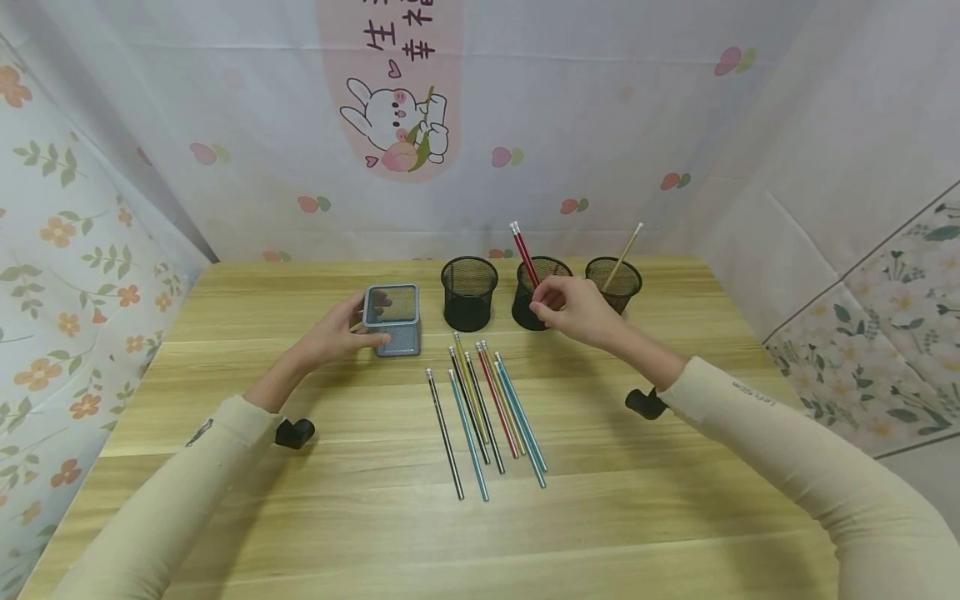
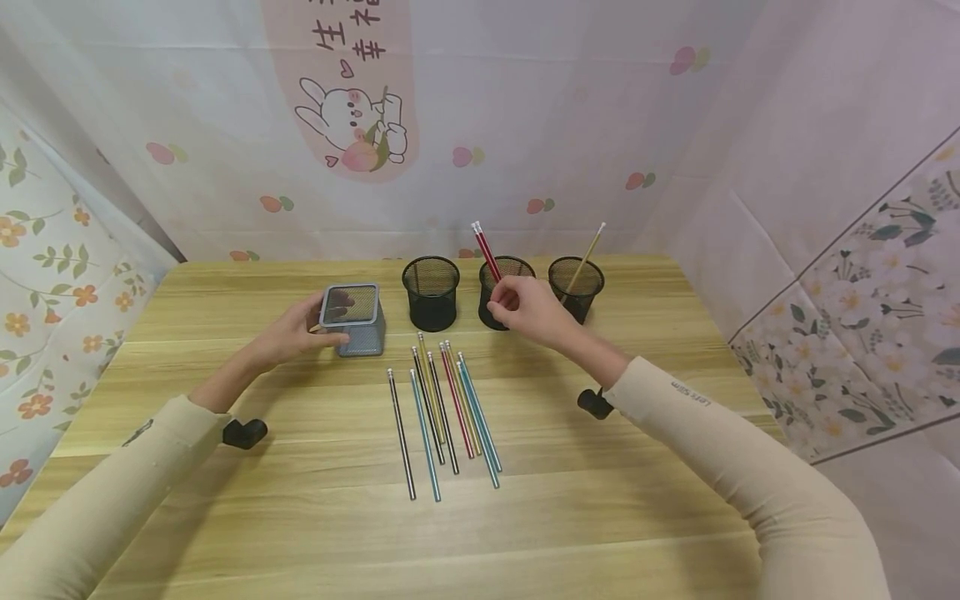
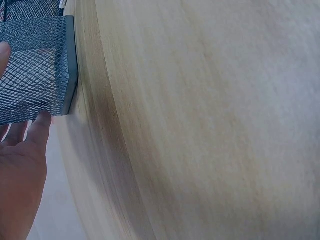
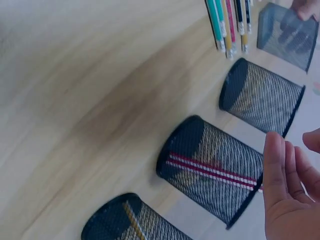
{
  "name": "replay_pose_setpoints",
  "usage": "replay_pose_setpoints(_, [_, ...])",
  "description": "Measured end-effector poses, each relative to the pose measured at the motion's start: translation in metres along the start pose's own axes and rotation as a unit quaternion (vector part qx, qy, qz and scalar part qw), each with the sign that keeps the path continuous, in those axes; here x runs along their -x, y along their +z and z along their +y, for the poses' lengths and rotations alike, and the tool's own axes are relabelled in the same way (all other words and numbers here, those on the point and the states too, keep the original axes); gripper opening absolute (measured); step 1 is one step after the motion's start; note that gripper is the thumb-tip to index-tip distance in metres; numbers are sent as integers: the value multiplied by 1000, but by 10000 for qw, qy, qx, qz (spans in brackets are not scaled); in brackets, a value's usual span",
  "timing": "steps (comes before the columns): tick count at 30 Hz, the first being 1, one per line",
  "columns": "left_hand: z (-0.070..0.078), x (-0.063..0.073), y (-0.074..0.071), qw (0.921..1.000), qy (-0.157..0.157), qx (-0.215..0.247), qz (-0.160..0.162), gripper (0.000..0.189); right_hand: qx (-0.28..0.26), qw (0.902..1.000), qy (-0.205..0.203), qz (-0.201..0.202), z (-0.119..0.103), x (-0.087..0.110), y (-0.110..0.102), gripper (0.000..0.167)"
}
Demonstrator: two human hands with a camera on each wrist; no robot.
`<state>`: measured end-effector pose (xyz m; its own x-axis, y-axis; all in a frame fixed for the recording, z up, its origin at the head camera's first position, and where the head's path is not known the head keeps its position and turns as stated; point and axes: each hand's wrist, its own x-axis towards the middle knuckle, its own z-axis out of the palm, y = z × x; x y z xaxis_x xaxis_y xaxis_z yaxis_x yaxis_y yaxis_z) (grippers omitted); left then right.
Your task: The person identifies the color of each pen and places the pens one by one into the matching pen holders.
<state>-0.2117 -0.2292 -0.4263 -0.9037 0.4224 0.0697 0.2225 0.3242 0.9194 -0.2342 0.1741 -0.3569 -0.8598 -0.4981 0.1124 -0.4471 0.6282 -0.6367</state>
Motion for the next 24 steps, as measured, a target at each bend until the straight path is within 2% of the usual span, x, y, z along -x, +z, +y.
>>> replay_pose_setpoints(11, [-1, 0, 0, 10000, -10, 11, 0, 67, 58, 9987, 249, -441, 0, 0, 21, 6])
replay_pose_setpoints(17, [-2, -1, -1, 10000, -65, -34, -14, 67, 233, 9972, 227, -676, 1, -1, 33, 9])
replay_pose_setpoints(21, [-3, -1, -1, 10000, -72, -32, -10, 68, 461, 9942, 325, -912, -1, -1, 41, 12])
replay_pose_setpoints(24, [-3, -1, -1, 10000, -64, 4, -18, 68, 436, 9911, 466, -1169, -4, 0, 45, 13])
